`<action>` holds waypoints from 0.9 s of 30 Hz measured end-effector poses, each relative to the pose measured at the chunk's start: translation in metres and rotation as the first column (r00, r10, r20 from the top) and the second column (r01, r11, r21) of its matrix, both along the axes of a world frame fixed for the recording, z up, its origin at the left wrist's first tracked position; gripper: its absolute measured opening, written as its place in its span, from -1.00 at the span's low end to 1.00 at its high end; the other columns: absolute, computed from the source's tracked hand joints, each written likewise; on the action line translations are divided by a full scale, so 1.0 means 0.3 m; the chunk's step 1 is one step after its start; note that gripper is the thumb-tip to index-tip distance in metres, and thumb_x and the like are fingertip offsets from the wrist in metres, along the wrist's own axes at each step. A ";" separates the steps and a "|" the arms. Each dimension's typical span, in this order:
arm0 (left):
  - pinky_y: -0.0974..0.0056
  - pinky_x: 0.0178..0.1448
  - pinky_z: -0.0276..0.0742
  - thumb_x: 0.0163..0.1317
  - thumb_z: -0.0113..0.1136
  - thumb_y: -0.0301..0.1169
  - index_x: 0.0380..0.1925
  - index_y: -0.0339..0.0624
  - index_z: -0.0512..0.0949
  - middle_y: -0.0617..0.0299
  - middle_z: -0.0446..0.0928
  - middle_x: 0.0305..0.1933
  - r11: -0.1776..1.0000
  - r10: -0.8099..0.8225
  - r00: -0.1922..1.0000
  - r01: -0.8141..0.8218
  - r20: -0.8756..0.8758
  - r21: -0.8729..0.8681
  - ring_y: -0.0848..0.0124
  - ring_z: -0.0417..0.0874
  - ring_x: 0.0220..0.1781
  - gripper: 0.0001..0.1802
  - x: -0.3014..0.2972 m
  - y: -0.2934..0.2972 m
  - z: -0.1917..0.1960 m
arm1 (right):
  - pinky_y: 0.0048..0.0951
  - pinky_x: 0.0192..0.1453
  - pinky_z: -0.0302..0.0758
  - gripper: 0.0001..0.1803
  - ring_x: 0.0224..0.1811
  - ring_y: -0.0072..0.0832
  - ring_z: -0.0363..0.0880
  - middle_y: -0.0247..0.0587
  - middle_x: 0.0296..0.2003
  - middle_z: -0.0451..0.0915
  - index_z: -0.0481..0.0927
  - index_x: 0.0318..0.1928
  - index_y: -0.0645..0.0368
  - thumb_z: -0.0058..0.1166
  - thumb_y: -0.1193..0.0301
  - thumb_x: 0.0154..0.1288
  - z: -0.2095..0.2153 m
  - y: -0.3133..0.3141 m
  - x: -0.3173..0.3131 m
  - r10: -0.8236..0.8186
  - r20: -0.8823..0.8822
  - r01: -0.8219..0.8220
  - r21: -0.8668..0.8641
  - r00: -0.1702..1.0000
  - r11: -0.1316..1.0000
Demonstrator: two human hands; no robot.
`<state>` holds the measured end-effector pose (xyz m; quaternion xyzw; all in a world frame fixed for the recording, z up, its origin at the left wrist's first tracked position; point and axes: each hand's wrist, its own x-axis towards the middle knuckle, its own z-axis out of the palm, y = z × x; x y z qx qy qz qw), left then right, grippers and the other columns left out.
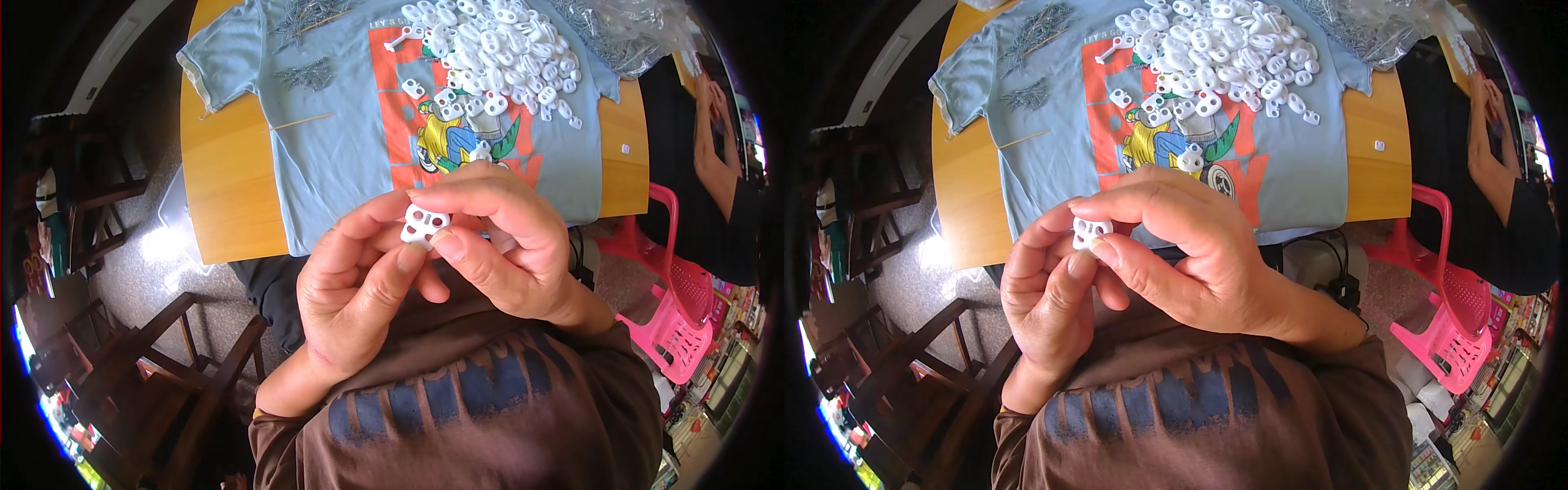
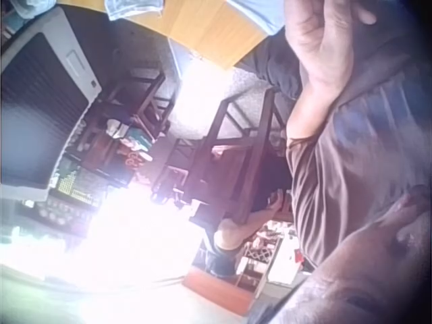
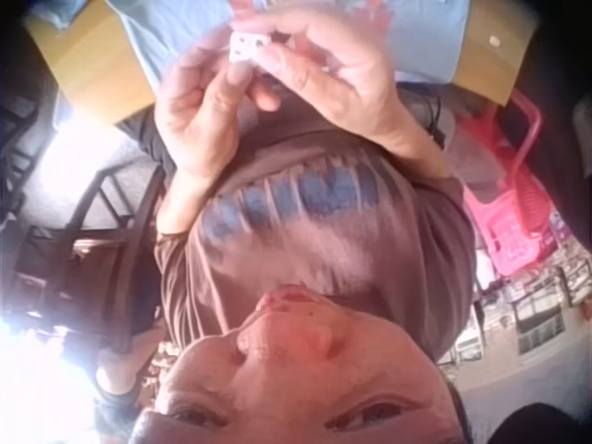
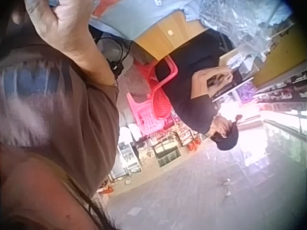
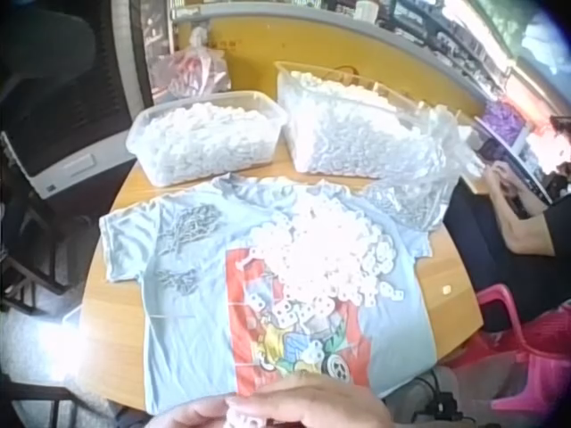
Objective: The recorder is assembling small white plastic components by inserting metal springs into them and snapping various pieces together.
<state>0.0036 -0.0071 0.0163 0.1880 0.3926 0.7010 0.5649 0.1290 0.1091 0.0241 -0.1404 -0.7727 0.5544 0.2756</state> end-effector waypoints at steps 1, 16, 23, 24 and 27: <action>0.45 -0.28 0.52 0.25 -0.02 -0.60 0.10 -0.40 0.25 0.01 0.54 -0.19 1.000 -0.008 1.000 0.009 -0.029 0.011 0.46 0.58 -0.41 -0.60 -0.001 -0.002 -0.003 | -0.55 -0.18 0.38 -0.70 -0.26 -0.53 0.46 -0.16 -0.27 0.50 0.45 -0.05 0.37 0.03 0.52 0.20 -0.001 0.000 -0.002 0.001 -0.001 -0.001 0.000 1.000 1.000; 0.39 -0.29 0.58 0.21 0.03 -0.62 0.03 -0.36 0.30 -0.09 0.52 -0.13 0.994 0.003 1.000 -0.006 0.028 0.113 0.38 0.61 -0.36 -0.64 -0.003 -0.003 -0.035 | -0.48 -0.17 0.43 -0.67 -0.28 -0.44 0.51 -0.19 -0.25 0.53 0.50 -0.05 0.27 0.14 0.48 0.14 -0.035 -0.026 -0.012 -0.035 -0.093 0.011 -0.246 0.995 0.969; 0.39 -0.29 0.58 0.18 0.07 -0.61 0.00 -0.35 0.29 -0.05 0.52 -0.15 0.996 -0.018 0.995 0.009 0.096 0.091 0.41 0.59 -0.36 -0.63 -0.008 -0.002 -0.030 | -0.46 -0.11 0.42 -0.63 -0.20 -0.35 0.49 -0.13 -0.20 0.50 0.49 0.00 0.25 0.12 0.44 0.16 -0.039 -0.012 -0.020 -0.009 -0.116 0.008 -0.013 0.993 1.000; 0.39 -0.29 0.58 0.18 0.07 -0.61 0.00 -0.35 0.29 -0.05 0.52 -0.15 0.996 -0.017 0.995 0.009 0.096 0.091 0.41 0.59 -0.36 -0.63 -0.008 -0.002 -0.030 | -0.45 -0.10 0.42 -0.63 -0.20 -0.35 0.49 -0.13 -0.20 0.49 0.48 0.01 0.25 0.12 0.43 0.17 -0.039 -0.011 -0.021 -0.001 -0.115 0.001 -0.004 0.993 1.000; 0.39 -0.29 0.58 0.17 0.08 -0.63 0.00 -0.34 0.29 -0.05 0.51 -0.13 0.996 -0.025 0.994 0.015 0.107 0.089 0.40 0.60 -0.35 -0.62 -0.010 -0.002 -0.034 | -0.45 -0.10 0.42 -0.63 -0.18 -0.35 0.49 -0.12 -0.18 0.48 0.48 0.01 0.25 0.10 0.40 0.19 -0.047 -0.004 -0.013 0.015 -0.104 -0.015 -0.003 0.994 1.000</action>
